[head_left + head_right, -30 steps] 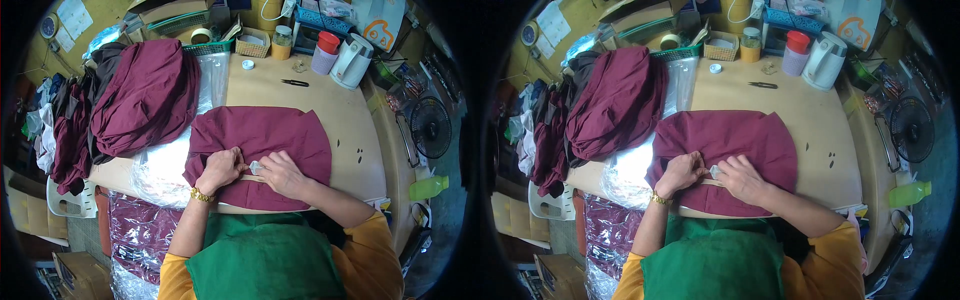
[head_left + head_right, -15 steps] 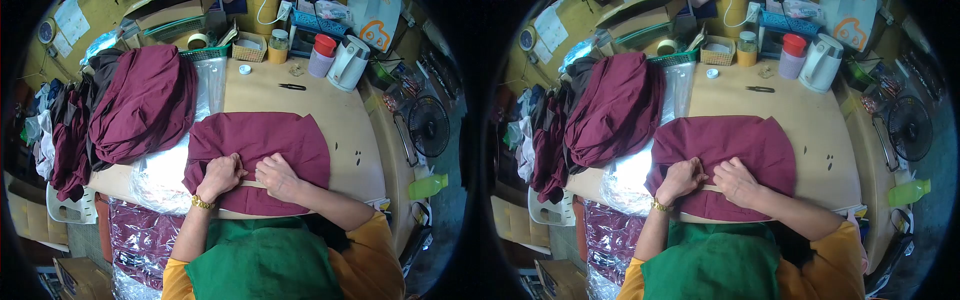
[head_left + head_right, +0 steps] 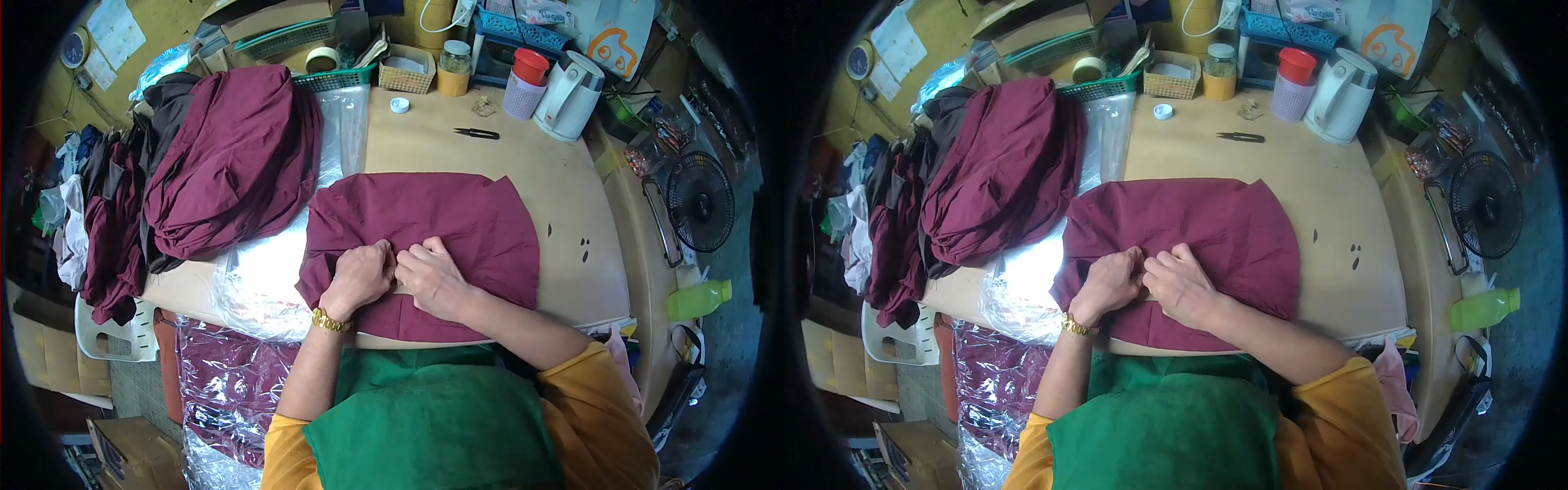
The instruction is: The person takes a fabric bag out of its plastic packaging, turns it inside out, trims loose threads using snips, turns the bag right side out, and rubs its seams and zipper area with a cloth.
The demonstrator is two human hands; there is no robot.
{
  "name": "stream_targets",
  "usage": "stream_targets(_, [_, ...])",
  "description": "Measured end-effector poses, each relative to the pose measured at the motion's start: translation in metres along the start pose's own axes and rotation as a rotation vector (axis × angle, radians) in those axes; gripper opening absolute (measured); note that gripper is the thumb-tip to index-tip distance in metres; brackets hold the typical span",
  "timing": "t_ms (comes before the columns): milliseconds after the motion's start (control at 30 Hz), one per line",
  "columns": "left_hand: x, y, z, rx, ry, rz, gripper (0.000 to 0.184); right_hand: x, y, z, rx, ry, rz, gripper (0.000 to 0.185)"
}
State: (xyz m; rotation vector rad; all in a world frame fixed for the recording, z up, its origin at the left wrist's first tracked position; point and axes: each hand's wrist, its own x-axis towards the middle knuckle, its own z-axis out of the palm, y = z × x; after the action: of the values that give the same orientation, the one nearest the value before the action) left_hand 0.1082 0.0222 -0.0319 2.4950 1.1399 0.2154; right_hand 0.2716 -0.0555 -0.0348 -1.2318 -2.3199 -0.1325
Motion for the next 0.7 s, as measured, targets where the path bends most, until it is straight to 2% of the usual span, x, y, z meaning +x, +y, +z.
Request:
stream_targets(200, [-0.004, 0.005, -0.011, -0.176, -0.012, 0.051, 0.029, -0.034, 0.017, -0.038, 0.033, -0.062, 0.055, 0.013])
stream_targets(267, [-0.004, 0.005, -0.011, -0.179, -0.011, 0.036, 0.031, -0.038, 0.023, -0.054, -0.048, -0.168, 0.057, 0.009])
stream_targets(433, [0.0, -0.004, 0.004, -0.078, 0.043, 0.059, 0.031, -0.007, 0.005, -0.014, 0.058, 0.035, 0.025, 0.013])
stream_targets(533, [-0.002, -0.005, 0.004, -0.059, 0.069, 0.056, 0.031, 0.004, 0.002, -0.001, 0.0, 0.027, 0.003, 0.019])
stream_targets(600, [-0.002, -0.003, -0.003, -0.086, 0.084, 0.06, 0.03, -0.006, 0.007, -0.014, 0.04, 0.0, 0.023, 0.017])
stream_targets(667, [-0.003, 0.004, -0.011, -0.123, -0.039, -0.003, 0.028, -0.022, 0.012, -0.024, 0.065, -0.007, 0.076, 0.014])
stream_targets(700, [-0.003, 0.003, -0.009, -0.142, -0.035, 0.007, 0.028, -0.025, 0.014, -0.031, 0.028, -0.095, 0.095, 0.011])
